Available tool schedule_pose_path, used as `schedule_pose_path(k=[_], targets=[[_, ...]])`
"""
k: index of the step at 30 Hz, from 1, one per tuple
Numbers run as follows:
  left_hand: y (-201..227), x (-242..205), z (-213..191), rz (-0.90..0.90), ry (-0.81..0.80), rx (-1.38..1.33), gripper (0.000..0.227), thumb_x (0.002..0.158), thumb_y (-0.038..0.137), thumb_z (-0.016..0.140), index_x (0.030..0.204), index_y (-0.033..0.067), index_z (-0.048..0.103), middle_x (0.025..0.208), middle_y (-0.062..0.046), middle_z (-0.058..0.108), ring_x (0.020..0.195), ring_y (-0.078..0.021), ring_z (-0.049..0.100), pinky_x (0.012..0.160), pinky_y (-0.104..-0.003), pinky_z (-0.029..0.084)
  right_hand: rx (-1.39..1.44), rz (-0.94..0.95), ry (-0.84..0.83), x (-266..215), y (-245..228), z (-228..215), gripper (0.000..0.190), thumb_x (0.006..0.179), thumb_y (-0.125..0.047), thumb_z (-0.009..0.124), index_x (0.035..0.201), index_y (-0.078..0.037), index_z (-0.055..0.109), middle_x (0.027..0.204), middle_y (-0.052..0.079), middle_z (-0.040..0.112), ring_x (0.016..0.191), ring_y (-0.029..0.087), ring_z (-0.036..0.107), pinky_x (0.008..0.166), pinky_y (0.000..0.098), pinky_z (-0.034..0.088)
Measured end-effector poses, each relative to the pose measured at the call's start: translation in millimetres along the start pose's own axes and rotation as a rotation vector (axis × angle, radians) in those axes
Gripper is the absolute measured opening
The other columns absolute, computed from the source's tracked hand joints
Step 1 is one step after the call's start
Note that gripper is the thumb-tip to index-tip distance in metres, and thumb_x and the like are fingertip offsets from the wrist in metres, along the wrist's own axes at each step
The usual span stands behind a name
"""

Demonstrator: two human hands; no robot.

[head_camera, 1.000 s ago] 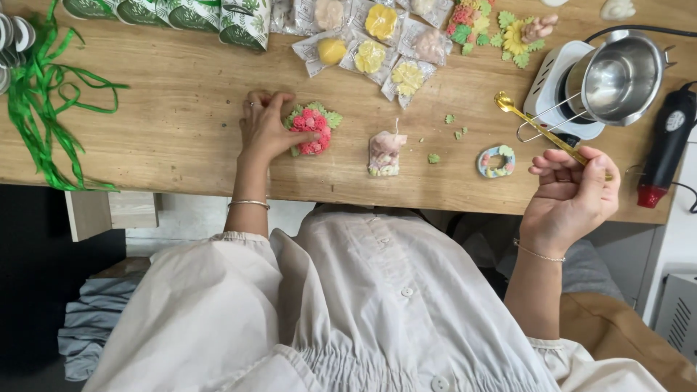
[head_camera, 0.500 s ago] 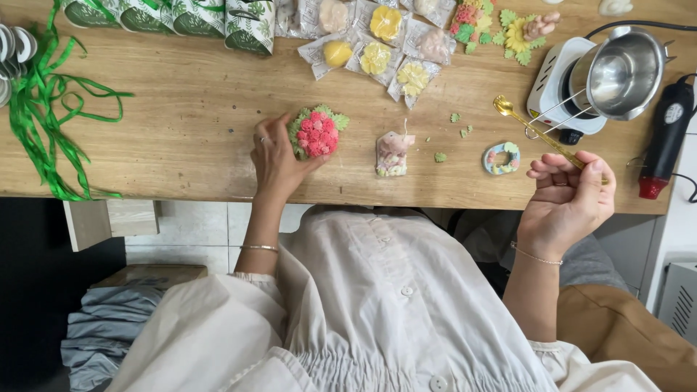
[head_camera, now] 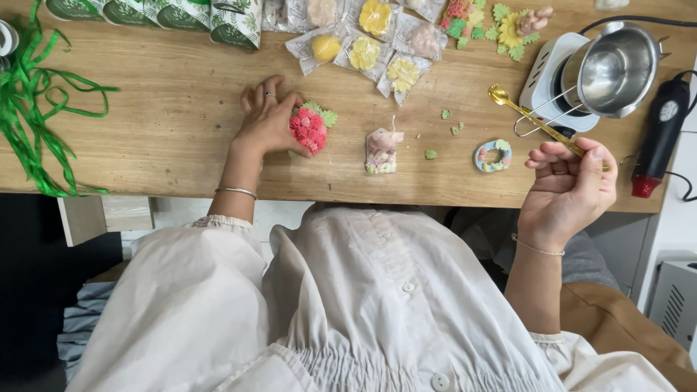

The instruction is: Assembling a decorative wax candle by attaching pink and green wax flower components using melted wax and a spoon.

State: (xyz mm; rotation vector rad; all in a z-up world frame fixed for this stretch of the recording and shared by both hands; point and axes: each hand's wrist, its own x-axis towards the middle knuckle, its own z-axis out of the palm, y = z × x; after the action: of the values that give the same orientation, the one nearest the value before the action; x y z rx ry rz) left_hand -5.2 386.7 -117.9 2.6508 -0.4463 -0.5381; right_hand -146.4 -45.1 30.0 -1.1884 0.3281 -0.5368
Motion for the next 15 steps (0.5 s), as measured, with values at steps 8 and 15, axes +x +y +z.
schedule_pose_path(k=[8, 15], targets=[[7, 2, -3, -0.030, -0.061, -0.119, 0.081, 0.044, 0.047, 0.101, 0.109, 0.0160, 0.065, 0.137, -0.012, 0.050, 0.136, -0.0328, 0.040, 0.116, -0.058, 0.021, 0.002, 0.008, 0.038, 1, -4, -15, 0.022, 0.123, -0.018, 0.050, 0.126, 0.003, 0.055, 0.099, 0.027, 0.071, 0.083, 0.032, 0.071, 0.077, 0.0410, 0.061], [15, -11, -10, -0.052, -0.108, -0.392, 0.065, 0.057, 0.027, 0.099, 0.107, 0.0079, 0.062, 0.108, -0.008, 0.071, 0.099, -0.0250, 0.068, 0.086, -0.037, 0.053, 0.009, 0.026, 0.029, 4, -1, -25, 0.022, 0.122, -0.019, 0.050, 0.127, 0.003, 0.054, 0.100, 0.027, 0.071, 0.083, 0.032, 0.071, 0.076, 0.0406, 0.061]])
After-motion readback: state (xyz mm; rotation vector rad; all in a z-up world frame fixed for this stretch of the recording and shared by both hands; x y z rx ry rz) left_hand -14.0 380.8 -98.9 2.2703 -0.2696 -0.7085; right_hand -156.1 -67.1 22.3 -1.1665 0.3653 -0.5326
